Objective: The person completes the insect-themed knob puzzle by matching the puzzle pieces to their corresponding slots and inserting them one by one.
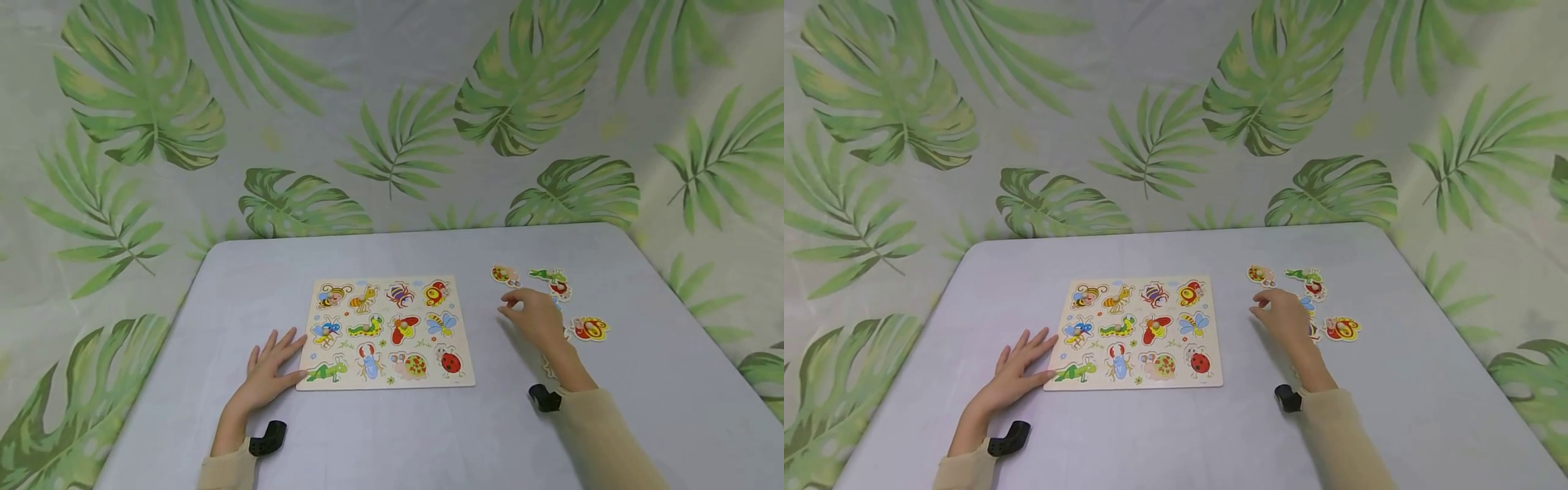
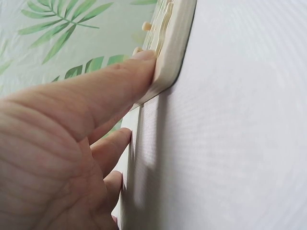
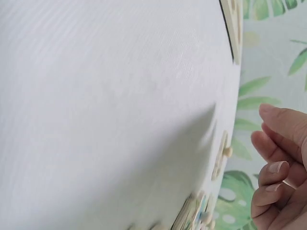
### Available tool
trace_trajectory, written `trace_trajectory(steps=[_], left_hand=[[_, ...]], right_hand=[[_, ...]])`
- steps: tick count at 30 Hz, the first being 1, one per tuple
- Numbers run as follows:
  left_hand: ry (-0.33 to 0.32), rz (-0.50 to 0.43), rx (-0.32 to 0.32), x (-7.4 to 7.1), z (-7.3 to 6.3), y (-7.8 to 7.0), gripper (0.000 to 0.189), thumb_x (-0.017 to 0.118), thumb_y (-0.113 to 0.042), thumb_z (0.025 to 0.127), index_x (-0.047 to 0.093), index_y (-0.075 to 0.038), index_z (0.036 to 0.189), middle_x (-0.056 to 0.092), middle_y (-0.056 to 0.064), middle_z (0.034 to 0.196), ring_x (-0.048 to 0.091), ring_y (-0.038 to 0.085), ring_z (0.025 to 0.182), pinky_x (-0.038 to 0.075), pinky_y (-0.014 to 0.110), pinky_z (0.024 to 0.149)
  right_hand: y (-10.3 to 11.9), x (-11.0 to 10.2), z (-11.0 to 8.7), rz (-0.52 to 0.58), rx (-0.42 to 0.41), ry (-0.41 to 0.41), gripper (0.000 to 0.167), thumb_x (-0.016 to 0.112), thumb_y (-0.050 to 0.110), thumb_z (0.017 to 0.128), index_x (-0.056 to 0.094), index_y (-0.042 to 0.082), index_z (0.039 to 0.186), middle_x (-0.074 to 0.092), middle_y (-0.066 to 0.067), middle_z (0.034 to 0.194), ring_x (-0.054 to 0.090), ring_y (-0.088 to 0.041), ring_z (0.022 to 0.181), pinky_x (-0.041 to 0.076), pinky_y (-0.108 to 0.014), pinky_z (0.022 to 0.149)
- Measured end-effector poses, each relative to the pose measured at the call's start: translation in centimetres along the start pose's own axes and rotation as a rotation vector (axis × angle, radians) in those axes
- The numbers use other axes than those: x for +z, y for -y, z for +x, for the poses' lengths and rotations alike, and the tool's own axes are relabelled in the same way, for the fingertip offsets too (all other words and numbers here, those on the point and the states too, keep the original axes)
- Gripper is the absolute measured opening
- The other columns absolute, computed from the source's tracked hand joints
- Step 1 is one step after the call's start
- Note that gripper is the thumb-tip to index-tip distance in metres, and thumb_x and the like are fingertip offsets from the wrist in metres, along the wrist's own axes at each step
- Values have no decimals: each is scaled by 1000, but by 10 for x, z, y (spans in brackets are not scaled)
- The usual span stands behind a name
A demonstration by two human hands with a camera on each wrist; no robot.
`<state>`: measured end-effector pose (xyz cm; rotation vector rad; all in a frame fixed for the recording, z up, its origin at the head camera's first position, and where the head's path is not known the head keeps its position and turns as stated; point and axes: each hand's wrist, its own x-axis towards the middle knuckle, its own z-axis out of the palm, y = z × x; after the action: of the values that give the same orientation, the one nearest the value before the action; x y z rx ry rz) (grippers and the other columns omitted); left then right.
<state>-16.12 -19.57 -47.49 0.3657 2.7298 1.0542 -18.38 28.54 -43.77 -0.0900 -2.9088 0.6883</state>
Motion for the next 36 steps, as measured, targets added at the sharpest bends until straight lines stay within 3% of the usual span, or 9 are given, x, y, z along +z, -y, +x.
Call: trace_trajectory(steps=[9, 16, 25, 36], left_hand=[[-4, 1, 1, -1, -1, -3, 64, 67, -26, 83, 43, -11, 141, 23, 19, 155, 0, 46, 144, -12, 65, 110], [-5, -1, 3, -2, -2, -4, 64, 67, -27, 84, 43, -12, 141, 22, 18, 156, 0, 46, 144, -12, 65, 110], [-11, 8, 15, 0, -2, -2, 64, 67, -27, 83, 43, -11, 141, 23, 19, 155, 2, 47, 144, -11, 66, 110], [-6, 5, 6, 1, -1, 0, 65, 67, -28, 84, 42, -12, 141, 23, 18, 156, 0, 45, 145, -12, 65, 110]], right_hand=[[-23, -10, -6, -17, -13, -37, 23, 69, 19, 83, 70, 4, 99, 71, -13, 91, 62, -27, 80, 47, -36, 63], [-37, -18, -11, -20, -8, -37, 23, 68, 18, 83, 70, 1, 98, 72, -15, 90, 59, -23, 69, 41, -27, 54], [-53, -27, -19, 12, 107, -49, 25, 62, 19, 86, 69, 3, 103, 69, -20, 95, 41, -17, 57, 29, -26, 45], [-59, -30, -25, -16, 167, 4, 31, 62, 24, 87, 67, -1, 105, 67, -24, 100, 47, -20, 65, 31, -26, 48]])
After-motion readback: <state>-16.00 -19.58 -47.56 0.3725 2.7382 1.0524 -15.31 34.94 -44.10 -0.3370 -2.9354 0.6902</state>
